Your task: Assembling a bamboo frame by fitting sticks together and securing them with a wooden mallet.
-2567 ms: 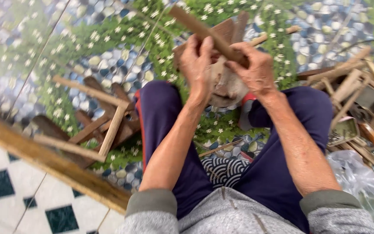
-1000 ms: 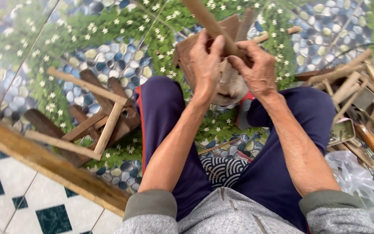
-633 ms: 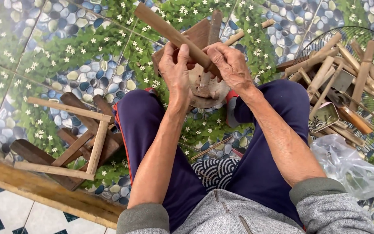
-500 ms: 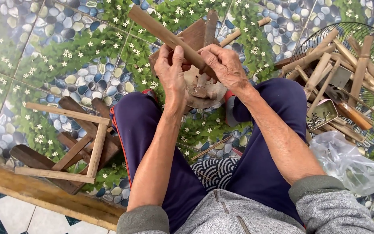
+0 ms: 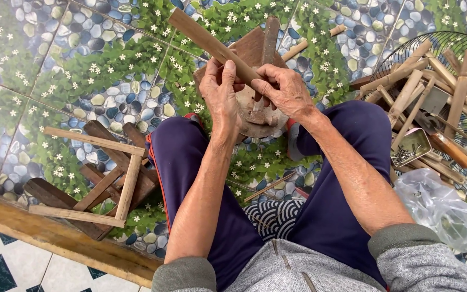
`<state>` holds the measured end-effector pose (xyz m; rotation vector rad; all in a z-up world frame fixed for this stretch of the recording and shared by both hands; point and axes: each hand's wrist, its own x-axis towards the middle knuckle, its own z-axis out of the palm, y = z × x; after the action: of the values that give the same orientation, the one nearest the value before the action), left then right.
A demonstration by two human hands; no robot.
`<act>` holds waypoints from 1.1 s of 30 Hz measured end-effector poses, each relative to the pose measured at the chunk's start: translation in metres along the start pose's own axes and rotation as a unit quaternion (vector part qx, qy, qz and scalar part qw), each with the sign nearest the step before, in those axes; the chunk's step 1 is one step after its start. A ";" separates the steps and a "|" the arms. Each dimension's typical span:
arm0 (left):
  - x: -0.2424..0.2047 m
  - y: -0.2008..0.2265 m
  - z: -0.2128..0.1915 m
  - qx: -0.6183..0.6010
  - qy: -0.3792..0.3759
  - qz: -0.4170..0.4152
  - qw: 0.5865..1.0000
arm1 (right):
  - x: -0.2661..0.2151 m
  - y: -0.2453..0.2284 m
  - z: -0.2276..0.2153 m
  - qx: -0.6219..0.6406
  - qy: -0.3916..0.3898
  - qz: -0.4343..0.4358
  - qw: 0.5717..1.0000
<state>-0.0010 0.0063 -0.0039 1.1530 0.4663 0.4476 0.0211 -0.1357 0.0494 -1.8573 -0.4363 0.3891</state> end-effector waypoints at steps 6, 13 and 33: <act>-0.010 0.034 0.006 0.019 -0.010 -0.030 0.999 | 0.002 0.000 0.001 -0.038 -0.032 0.032 0.998; 0.004 -0.014 0.021 0.051 0.021 0.035 0.998 | -0.002 0.011 -0.001 -0.057 -0.017 0.030 0.998; -0.001 -0.008 0.033 0.161 0.023 -0.060 0.985 | -0.010 0.005 0.003 -0.051 -0.014 0.025 0.998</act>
<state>0.0174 -0.0213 -0.0001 1.4189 0.6629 0.3002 0.0110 -0.1395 0.0438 -1.9659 -0.4377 0.4344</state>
